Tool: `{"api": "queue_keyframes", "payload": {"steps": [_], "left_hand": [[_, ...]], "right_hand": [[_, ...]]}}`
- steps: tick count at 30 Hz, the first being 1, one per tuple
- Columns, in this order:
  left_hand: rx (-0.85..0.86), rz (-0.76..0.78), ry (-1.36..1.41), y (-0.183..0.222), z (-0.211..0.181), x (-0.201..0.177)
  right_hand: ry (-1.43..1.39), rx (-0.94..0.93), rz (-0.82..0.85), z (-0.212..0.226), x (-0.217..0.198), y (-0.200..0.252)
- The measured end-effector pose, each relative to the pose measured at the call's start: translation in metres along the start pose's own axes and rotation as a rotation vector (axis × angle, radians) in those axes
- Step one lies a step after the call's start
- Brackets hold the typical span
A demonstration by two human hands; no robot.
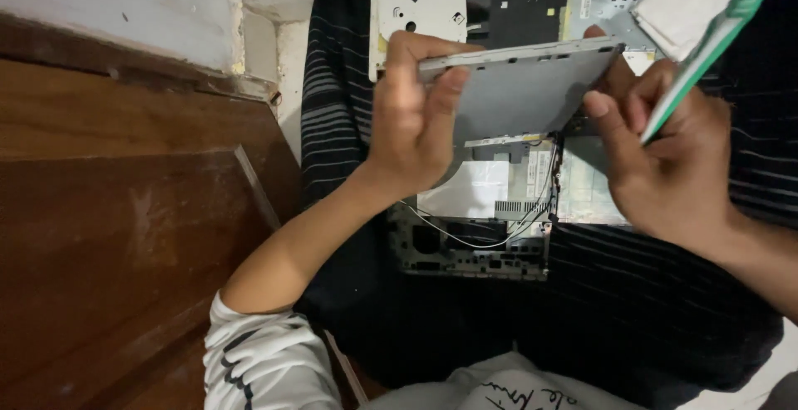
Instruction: Cleaning a laptop optical drive with a toothbrush and reassembling the laptop components.
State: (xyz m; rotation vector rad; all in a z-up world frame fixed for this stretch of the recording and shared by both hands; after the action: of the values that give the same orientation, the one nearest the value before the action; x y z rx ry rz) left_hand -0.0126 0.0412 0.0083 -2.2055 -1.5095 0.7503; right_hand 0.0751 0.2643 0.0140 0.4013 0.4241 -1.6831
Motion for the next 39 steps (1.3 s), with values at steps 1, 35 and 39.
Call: {"api": "queue_keyframes", "payload": {"steps": [1,35,39], "left_hand": [[0.001,-0.001,0.000,0.000,-0.003,0.000],[-0.030,-0.139,0.044,-0.004,0.013,-0.083],[-0.062,-0.136,0.101,-0.004,0.013,-0.081]], "right_hand": [[0.001,-0.001,0.000,0.001,0.000,0.000],[-0.054,0.354,-0.036,-0.089,-0.042,-0.034],[-0.005,0.414,-0.029,-0.098,-0.047,-0.033]]}}
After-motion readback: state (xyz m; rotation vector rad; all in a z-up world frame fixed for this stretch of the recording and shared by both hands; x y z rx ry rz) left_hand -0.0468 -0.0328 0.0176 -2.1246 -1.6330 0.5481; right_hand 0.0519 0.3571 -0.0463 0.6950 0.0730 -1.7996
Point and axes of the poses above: each hand's wrist, its own y-axis away from the middle knuckle, its own x-axis out of the palm, z = x × y, the point moved 3 cm from there along -y, towards the middle knuckle, and after that the axes turned 12 degrees about x, right-handed, at the moved point
